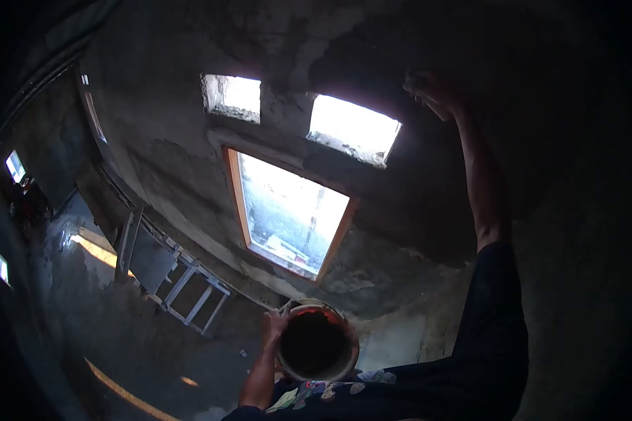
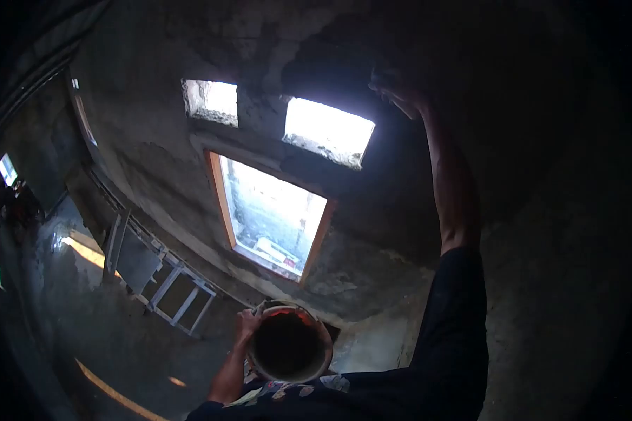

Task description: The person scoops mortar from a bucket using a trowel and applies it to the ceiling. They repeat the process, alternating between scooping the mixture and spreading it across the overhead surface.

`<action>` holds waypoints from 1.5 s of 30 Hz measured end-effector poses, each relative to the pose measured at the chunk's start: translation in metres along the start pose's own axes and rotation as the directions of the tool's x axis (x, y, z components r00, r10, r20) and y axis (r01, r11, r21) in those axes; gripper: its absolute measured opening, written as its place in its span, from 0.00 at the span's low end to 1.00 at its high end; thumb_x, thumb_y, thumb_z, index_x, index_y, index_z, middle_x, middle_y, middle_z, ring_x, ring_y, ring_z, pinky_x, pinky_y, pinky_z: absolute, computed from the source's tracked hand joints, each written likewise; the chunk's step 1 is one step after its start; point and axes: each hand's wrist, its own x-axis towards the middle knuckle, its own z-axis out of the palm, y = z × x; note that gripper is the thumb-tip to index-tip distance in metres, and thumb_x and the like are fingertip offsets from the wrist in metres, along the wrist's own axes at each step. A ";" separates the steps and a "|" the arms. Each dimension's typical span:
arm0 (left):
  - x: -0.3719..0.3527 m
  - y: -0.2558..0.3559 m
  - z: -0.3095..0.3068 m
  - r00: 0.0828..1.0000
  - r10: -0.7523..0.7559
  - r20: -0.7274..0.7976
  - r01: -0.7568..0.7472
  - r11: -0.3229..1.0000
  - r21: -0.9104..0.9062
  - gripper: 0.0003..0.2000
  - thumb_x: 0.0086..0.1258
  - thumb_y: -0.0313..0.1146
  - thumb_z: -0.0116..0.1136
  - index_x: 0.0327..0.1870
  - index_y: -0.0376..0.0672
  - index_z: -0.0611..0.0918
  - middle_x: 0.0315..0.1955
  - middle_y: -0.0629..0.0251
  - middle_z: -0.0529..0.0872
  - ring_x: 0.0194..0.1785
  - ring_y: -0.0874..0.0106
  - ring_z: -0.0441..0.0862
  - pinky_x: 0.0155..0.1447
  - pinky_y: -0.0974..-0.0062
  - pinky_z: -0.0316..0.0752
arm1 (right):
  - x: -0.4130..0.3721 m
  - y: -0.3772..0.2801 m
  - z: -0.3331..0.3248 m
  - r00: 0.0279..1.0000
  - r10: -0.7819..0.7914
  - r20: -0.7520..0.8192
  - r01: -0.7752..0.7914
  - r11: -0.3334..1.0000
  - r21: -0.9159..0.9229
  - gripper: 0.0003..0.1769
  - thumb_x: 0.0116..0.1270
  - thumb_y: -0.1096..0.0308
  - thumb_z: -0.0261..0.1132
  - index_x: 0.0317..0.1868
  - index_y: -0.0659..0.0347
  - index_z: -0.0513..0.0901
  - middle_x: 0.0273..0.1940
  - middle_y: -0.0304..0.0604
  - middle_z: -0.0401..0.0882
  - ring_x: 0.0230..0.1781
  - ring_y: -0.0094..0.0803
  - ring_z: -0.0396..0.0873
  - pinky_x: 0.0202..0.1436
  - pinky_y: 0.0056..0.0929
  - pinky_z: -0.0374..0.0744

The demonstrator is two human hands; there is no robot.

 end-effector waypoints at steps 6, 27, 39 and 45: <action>-0.009 0.013 -0.007 0.998 -0.055 -0.020 0.055 0.999 0.001 0.33 0.59 0.62 0.50 0.35 0.30 0.82 0.30 0.39 0.81 0.40 0.46 0.80 0.43 0.56 0.75 | 0.049 0.000 -0.042 1.000 -0.002 -0.021 0.004 0.996 0.087 0.15 0.63 0.56 0.61 0.39 0.60 0.78 0.25 0.35 0.75 0.21 0.21 0.73 0.24 0.22 0.72; -0.010 0.015 -0.006 0.998 -0.065 -0.011 0.065 0.996 0.058 0.33 0.60 0.63 0.48 0.34 0.32 0.82 0.30 0.40 0.81 0.41 0.47 0.80 0.43 0.56 0.75 | -0.008 0.054 -0.039 0.961 0.197 -0.192 0.002 0.693 0.721 0.16 0.67 0.57 0.56 0.49 0.58 0.73 0.31 0.32 0.73 0.25 0.17 0.70 0.25 0.13 0.68; -0.009 0.015 -0.006 0.996 -0.088 0.001 0.088 0.995 0.044 0.32 0.60 0.61 0.49 0.35 0.32 0.82 0.30 0.40 0.81 0.40 0.47 0.80 0.43 0.56 0.75 | 0.050 0.046 -0.014 0.783 -0.509 -0.358 0.330 0.827 -0.455 0.18 0.65 0.51 0.59 0.35 0.60 0.78 0.24 0.36 0.75 0.23 0.21 0.75 0.24 0.24 0.74; -0.007 0.013 -0.006 0.998 -0.059 -0.026 0.061 0.996 0.061 0.32 0.59 0.61 0.50 0.34 0.31 0.82 0.29 0.40 0.81 0.40 0.47 0.80 0.42 0.56 0.75 | 0.088 0.042 -0.022 0.829 -0.253 -0.498 0.003 0.893 -0.449 0.22 0.66 0.49 0.55 0.43 0.61 0.80 0.18 0.42 0.75 0.19 0.26 0.77 0.22 0.29 0.76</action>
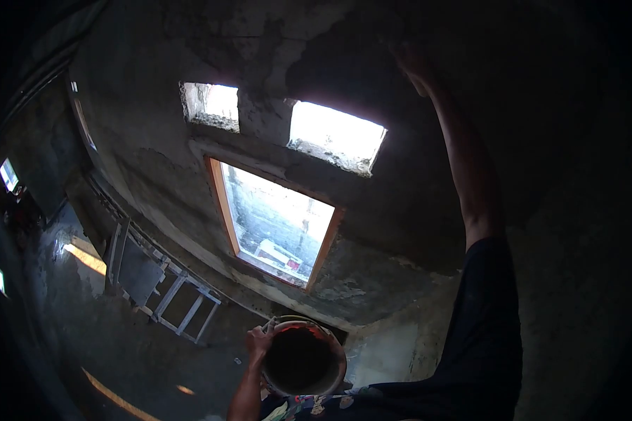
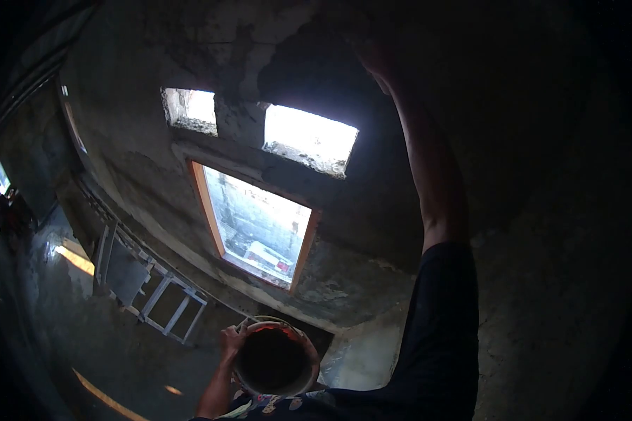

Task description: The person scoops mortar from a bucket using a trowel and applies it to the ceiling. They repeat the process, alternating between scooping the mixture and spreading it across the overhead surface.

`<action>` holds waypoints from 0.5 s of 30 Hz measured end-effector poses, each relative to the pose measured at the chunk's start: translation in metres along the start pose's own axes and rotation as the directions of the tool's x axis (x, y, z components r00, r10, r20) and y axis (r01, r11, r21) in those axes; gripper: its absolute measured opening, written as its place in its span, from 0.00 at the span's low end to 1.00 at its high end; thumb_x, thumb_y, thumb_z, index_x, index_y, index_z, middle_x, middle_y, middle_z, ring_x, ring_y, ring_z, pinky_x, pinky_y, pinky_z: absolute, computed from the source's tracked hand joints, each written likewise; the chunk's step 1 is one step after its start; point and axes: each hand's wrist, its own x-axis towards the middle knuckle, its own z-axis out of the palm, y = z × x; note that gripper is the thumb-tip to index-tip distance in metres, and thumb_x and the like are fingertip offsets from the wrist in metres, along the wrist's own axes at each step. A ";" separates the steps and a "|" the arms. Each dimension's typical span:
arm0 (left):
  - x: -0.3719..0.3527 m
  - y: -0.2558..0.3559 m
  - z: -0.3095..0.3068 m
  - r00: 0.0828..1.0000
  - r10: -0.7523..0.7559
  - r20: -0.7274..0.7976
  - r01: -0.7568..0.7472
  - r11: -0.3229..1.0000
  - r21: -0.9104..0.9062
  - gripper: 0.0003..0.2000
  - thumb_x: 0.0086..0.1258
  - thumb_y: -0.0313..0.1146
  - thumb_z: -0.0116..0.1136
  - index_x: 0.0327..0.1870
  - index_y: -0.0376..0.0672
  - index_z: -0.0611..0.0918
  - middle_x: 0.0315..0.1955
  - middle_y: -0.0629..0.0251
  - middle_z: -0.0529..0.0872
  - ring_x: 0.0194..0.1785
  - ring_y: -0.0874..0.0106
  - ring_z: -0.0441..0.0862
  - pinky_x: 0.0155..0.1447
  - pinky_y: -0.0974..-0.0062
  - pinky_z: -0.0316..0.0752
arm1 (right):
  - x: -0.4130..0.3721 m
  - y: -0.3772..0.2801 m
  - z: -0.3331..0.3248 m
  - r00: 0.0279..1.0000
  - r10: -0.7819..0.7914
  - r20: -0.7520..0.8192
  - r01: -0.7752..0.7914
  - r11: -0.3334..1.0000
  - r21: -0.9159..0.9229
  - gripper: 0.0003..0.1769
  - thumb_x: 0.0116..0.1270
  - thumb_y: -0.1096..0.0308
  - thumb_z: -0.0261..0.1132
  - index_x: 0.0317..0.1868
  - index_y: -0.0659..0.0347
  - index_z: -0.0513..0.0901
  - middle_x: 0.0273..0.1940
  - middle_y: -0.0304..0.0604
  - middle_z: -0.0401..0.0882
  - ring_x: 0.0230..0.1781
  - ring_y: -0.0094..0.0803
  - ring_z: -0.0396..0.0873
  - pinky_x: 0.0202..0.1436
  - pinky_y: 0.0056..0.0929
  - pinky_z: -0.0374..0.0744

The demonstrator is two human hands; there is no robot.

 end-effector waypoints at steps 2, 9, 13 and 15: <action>-0.001 0.002 -0.002 1.000 -0.016 0.018 0.016 1.000 -0.021 0.32 0.59 0.61 0.50 0.34 0.31 0.82 0.29 0.40 0.81 0.39 0.47 0.80 0.42 0.56 0.75 | 0.019 0.033 0.025 0.966 -0.187 -0.181 0.148 0.967 -0.208 0.23 0.67 0.49 0.53 0.45 0.60 0.80 0.20 0.45 0.76 0.18 0.30 0.77 0.22 0.32 0.76; 0.002 -0.001 0.001 1.000 -0.003 0.001 0.003 1.000 -0.017 0.31 0.60 0.60 0.50 0.34 0.31 0.82 0.30 0.39 0.81 0.40 0.47 0.80 0.42 0.56 0.75 | -0.033 -0.047 -0.033 0.978 0.177 0.109 -0.189 0.975 0.113 0.28 0.66 0.48 0.54 0.57 0.61 0.71 0.45 0.46 0.80 0.42 0.35 0.80 0.38 0.34 0.77; 0.000 0.000 -0.002 1.000 0.007 0.012 -0.006 1.000 -0.023 0.31 0.60 0.59 0.50 0.34 0.31 0.82 0.30 0.39 0.81 0.40 0.47 0.80 0.42 0.56 0.75 | -0.064 0.036 -0.002 0.989 0.097 -0.108 -0.104 0.993 -0.063 0.29 0.68 0.43 0.48 0.47 0.63 0.77 0.33 0.47 0.80 0.32 0.34 0.80 0.29 0.35 0.77; 0.000 0.001 -0.001 1.000 0.004 0.025 -0.004 0.999 -0.033 0.31 0.60 0.59 0.50 0.34 0.31 0.82 0.30 0.40 0.81 0.40 0.47 0.81 0.42 0.56 0.75 | -0.074 0.037 -0.008 0.982 0.186 -0.026 -0.188 0.972 -0.142 0.30 0.68 0.42 0.46 0.43 0.64 0.78 0.29 0.48 0.80 0.29 0.34 0.80 0.27 0.36 0.77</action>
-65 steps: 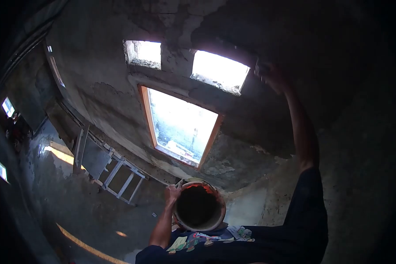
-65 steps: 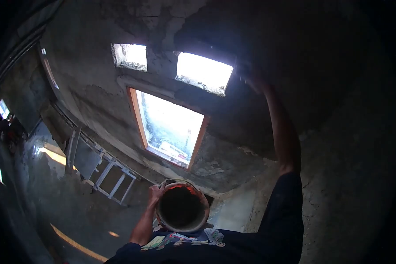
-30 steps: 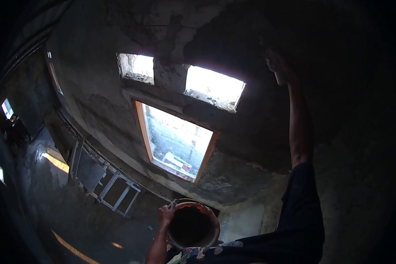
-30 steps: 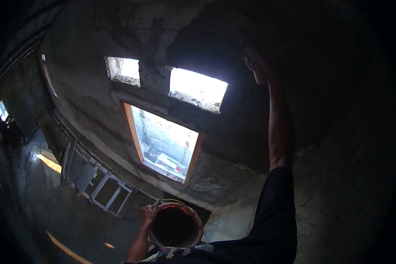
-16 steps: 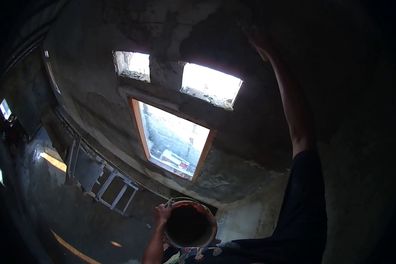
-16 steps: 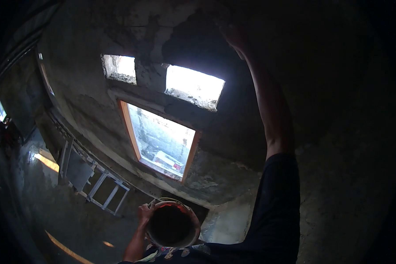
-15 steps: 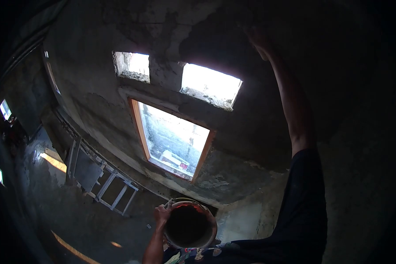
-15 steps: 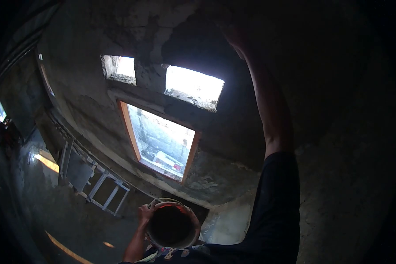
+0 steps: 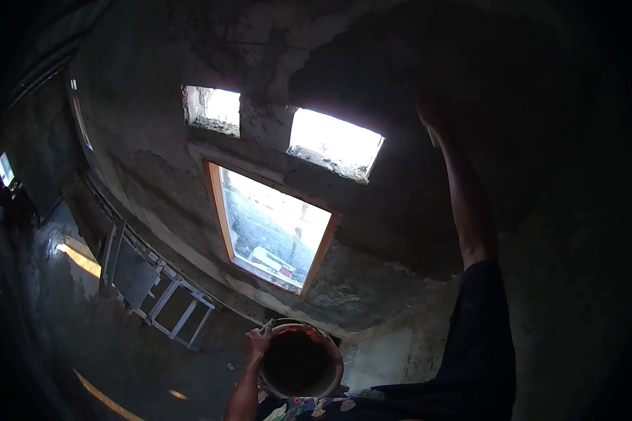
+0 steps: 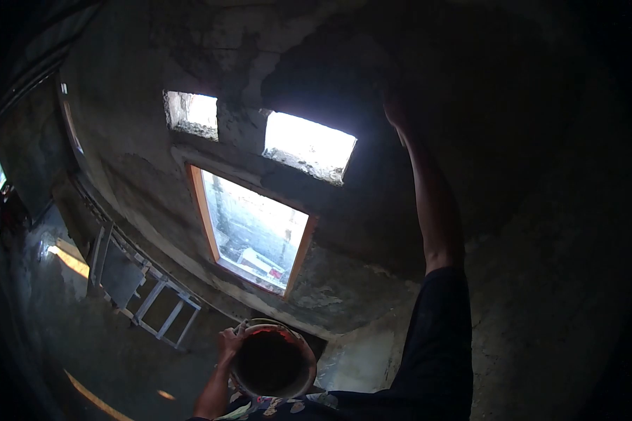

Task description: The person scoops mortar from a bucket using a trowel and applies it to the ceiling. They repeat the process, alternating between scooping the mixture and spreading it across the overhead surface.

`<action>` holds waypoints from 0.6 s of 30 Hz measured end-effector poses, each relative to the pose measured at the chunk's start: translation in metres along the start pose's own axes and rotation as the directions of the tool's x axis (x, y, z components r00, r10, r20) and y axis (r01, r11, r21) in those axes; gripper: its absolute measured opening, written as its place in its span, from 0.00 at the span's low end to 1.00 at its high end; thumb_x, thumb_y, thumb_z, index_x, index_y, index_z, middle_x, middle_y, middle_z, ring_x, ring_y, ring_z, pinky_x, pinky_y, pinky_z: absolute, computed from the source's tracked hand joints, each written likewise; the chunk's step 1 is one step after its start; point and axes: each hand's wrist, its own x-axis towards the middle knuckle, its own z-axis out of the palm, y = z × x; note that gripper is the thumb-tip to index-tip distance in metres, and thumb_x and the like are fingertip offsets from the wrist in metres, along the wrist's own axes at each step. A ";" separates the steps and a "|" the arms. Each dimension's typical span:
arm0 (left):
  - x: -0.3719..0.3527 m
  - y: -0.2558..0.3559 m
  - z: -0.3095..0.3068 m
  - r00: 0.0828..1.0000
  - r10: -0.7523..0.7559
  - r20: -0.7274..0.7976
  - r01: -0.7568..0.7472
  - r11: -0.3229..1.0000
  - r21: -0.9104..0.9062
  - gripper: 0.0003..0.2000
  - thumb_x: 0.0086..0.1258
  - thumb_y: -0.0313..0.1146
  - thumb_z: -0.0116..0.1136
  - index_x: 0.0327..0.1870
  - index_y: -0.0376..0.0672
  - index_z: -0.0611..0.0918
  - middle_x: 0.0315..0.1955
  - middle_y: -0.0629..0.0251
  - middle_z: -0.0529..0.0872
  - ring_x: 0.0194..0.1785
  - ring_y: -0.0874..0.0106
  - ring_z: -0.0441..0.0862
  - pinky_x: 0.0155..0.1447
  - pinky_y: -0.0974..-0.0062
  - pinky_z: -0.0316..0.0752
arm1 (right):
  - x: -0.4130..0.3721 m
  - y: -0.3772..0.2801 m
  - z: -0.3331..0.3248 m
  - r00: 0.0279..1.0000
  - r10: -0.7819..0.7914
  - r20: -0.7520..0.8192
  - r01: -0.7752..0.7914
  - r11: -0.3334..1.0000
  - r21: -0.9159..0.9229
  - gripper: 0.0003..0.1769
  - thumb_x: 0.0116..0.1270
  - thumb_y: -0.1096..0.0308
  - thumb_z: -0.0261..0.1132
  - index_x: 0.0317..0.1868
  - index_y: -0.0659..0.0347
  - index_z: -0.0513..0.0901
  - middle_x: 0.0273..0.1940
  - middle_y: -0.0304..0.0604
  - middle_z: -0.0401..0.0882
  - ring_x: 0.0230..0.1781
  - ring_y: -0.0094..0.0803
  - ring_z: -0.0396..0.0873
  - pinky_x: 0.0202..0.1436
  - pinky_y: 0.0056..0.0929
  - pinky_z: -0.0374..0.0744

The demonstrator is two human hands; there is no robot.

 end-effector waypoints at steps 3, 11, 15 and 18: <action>0.000 0.000 0.001 1.000 0.009 -0.027 -0.008 1.000 0.019 0.31 0.61 0.59 0.49 0.34 0.31 0.82 0.30 0.40 0.81 0.39 0.48 0.81 0.42 0.56 0.75 | -0.033 -0.033 -0.020 0.929 0.305 0.209 -0.313 0.950 0.005 0.29 0.68 0.43 0.47 0.39 0.65 0.78 0.22 0.51 0.77 0.22 0.37 0.79 0.23 0.38 0.76; -0.001 -0.002 0.002 1.000 -0.008 -0.025 0.008 1.000 0.011 0.31 0.60 0.59 0.50 0.34 0.31 0.82 0.29 0.40 0.81 0.39 0.48 0.81 0.42 0.56 0.75 | 0.015 -0.086 -0.019 0.999 0.040 -0.013 -0.039 0.995 0.088 0.21 0.70 0.53 0.50 0.43 0.64 0.77 0.28 0.54 0.79 0.27 0.43 0.80 0.30 0.39 0.77; -0.001 0.000 0.000 1.000 -0.016 -0.019 0.016 1.000 -0.013 0.31 0.59 0.60 0.50 0.34 0.31 0.82 0.30 0.40 0.81 0.40 0.48 0.81 0.42 0.57 0.75 | 0.050 -0.049 0.052 0.989 0.138 -0.058 -0.128 0.981 0.146 0.22 0.70 0.54 0.49 0.48 0.66 0.75 0.37 0.56 0.80 0.37 0.45 0.79 0.41 0.39 0.76; -0.005 0.000 -0.002 0.999 -0.034 -0.025 0.033 0.999 -0.035 0.32 0.59 0.60 0.51 0.35 0.31 0.82 0.30 0.40 0.82 0.40 0.48 0.81 0.42 0.57 0.75 | 0.037 -0.042 0.069 0.994 -0.026 0.103 0.024 1.000 0.016 0.26 0.70 0.52 0.49 0.52 0.69 0.73 0.37 0.55 0.81 0.37 0.46 0.79 0.41 0.38 0.76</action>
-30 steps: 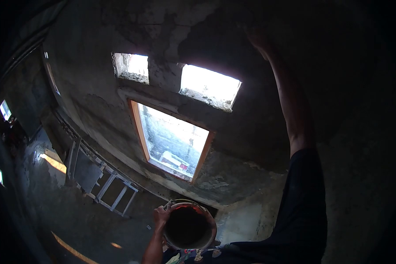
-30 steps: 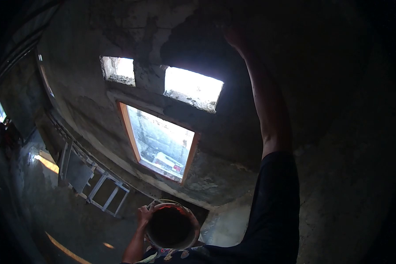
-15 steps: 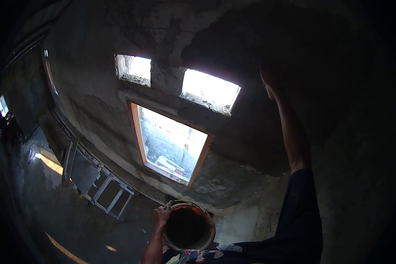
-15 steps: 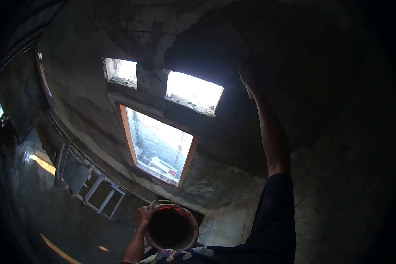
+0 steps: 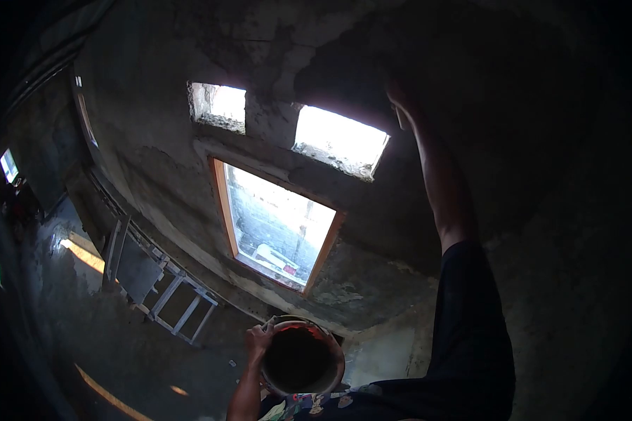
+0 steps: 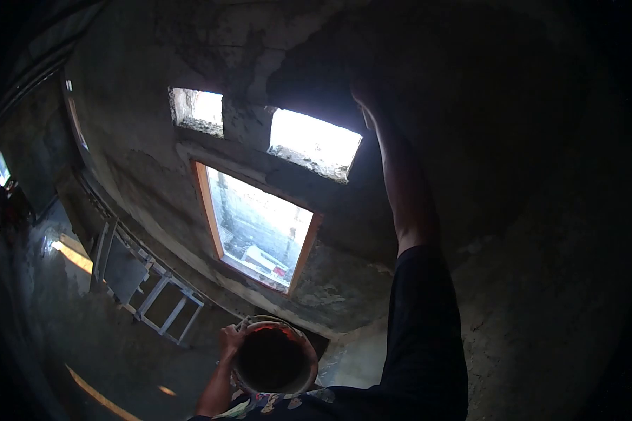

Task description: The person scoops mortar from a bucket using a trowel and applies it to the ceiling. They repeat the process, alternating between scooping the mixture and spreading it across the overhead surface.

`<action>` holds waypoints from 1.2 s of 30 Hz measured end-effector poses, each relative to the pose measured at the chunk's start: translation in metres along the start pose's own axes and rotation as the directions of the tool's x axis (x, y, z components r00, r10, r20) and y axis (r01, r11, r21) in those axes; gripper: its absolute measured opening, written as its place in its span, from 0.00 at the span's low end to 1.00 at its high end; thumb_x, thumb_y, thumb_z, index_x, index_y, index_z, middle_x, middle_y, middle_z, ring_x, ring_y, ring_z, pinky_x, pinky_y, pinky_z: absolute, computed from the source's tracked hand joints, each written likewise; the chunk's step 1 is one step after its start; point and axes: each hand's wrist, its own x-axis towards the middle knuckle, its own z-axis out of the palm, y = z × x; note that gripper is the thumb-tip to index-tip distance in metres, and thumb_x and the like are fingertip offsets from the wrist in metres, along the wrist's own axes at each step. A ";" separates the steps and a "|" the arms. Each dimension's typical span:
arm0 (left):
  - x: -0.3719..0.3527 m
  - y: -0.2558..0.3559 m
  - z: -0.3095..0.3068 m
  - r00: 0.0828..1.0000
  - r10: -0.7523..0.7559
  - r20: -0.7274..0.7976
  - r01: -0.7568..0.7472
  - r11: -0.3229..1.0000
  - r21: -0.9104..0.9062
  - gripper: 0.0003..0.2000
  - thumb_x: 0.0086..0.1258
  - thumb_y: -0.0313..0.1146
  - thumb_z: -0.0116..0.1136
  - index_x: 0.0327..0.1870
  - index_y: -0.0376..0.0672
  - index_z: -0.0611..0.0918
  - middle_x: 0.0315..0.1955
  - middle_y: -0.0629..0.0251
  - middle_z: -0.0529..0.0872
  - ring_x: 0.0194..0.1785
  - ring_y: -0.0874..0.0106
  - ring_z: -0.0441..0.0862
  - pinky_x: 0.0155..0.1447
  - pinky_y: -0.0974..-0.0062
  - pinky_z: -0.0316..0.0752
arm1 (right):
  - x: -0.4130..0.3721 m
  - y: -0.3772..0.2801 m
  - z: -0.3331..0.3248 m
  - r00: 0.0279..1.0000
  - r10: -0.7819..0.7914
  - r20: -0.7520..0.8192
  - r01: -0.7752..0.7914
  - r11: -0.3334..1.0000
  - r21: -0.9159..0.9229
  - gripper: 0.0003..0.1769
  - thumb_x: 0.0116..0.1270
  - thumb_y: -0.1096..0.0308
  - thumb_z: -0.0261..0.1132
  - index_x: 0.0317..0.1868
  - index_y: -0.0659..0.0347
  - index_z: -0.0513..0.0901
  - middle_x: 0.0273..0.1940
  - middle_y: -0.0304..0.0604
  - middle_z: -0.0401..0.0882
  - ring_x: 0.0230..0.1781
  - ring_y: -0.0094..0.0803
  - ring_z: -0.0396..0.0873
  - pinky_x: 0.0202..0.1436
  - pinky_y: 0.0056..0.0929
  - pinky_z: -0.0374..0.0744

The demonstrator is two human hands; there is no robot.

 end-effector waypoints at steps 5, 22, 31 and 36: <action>0.005 -0.006 0.005 0.999 0.042 -0.030 -0.042 0.999 0.016 0.32 0.59 0.61 0.51 0.35 0.30 0.82 0.30 0.39 0.81 0.40 0.48 0.81 0.42 0.57 0.75 | -0.061 -0.032 -0.004 0.954 0.273 0.127 -0.301 0.866 0.398 0.25 0.66 0.51 0.55 0.51 0.65 0.75 0.43 0.53 0.79 0.45 0.38 0.78 0.50 0.35 0.74; 0.009 -0.008 0.009 1.000 0.019 -0.010 -0.018 0.999 0.051 0.32 0.60 0.61 0.50 0.33 0.31 0.82 0.30 0.39 0.81 0.39 0.47 0.81 0.42 0.56 0.75 | 0.057 0.003 0.027 0.811 -0.242 -0.533 0.227 0.969 -0.094 0.25 0.67 0.43 0.48 0.34 0.58 0.78 0.11 0.40 0.69 0.09 0.32 0.70 0.12 0.33 0.70; 0.007 -0.009 0.008 0.999 0.026 -0.026 -0.024 0.999 0.049 0.31 0.59 0.60 0.52 0.33 0.31 0.82 0.29 0.39 0.81 0.39 0.47 0.81 0.43 0.56 0.75 | -0.013 -0.003 0.044 0.872 -0.319 -0.372 0.357 0.933 0.037 0.27 0.70 0.49 0.48 0.55 0.64 0.73 0.51 0.55 0.75 0.51 0.42 0.74 0.55 0.37 0.72; 0.008 -0.010 0.010 1.000 0.017 -0.025 -0.016 0.999 0.045 0.31 0.58 0.59 0.52 0.34 0.32 0.83 0.29 0.40 0.82 0.40 0.47 0.81 0.43 0.56 0.75 | -0.068 -0.008 0.024 0.996 0.067 -0.057 -0.045 0.948 0.314 0.27 0.68 0.51 0.52 0.55 0.67 0.73 0.53 0.54 0.74 0.54 0.41 0.72 0.58 0.36 0.71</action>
